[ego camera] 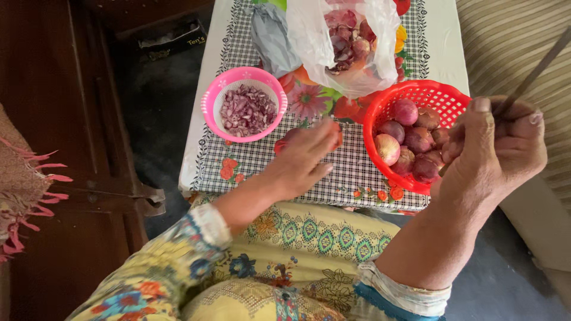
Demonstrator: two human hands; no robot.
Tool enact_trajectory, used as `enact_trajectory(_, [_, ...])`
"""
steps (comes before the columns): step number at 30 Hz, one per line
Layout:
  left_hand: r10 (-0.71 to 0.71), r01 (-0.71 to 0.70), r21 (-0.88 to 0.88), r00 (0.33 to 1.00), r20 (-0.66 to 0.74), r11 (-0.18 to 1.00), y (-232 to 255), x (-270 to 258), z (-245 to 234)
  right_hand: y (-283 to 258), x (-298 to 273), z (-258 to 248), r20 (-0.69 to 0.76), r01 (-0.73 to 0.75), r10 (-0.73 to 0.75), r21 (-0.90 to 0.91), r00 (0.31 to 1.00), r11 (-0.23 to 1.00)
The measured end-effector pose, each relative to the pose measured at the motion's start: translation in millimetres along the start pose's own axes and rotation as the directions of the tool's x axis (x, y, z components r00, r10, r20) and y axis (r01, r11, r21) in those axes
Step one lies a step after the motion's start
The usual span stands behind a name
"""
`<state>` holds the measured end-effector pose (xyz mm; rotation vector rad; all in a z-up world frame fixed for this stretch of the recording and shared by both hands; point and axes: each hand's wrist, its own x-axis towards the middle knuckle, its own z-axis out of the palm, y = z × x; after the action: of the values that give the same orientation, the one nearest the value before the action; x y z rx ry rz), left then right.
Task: The person peels and chops red onions by hand using a kitchen knife, placing the chopped pieces into a small pink bowl and discarding the skins into a white plastic bag.
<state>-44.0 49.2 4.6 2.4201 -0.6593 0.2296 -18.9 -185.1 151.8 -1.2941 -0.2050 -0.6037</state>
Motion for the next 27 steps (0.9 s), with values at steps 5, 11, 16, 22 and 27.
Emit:
enact_trajectory(5, [-0.254, 0.200, 0.383, 0.963, 0.095, 0.902, 16.9, -29.3, -28.5, 3.6, -0.7, -3.8, 0.007, -0.005, 0.005, -0.031, 1.000, 1.000])
enact_trajectory(11, [-0.290, 0.219, 0.416, 0.950, 0.116, 0.883, 20.4, -2.9, -13.2, 5.3, -2.3, 4.0, 0.007, -0.033, 0.034, -0.033, 0.999, 0.999])
enact_trajectory(16, [-0.244, 0.204, 0.423, 0.969, 0.042, 0.883, 13.6, 30.8, 3.7, 2.9, -3.2, 7.5, 0.032, -0.050, 0.055, -0.146, 0.998, 0.988])
enact_trajectory(22, [0.035, -0.018, 0.302, 0.998, -0.052, 0.953, -3.0, 59.8, 15.0, 11.0, 0.6, 5.0, 0.020, -0.068, 0.071, -0.124, 0.997, 0.990])
enact_trajectory(27, [0.173, -0.174, -0.003, 0.984, -0.041, 0.985, -11.9, 58.4, 12.0, 23.1, 1.6, -2.6, 0.056, -0.058, 0.067, -0.147, 0.996, 0.987])
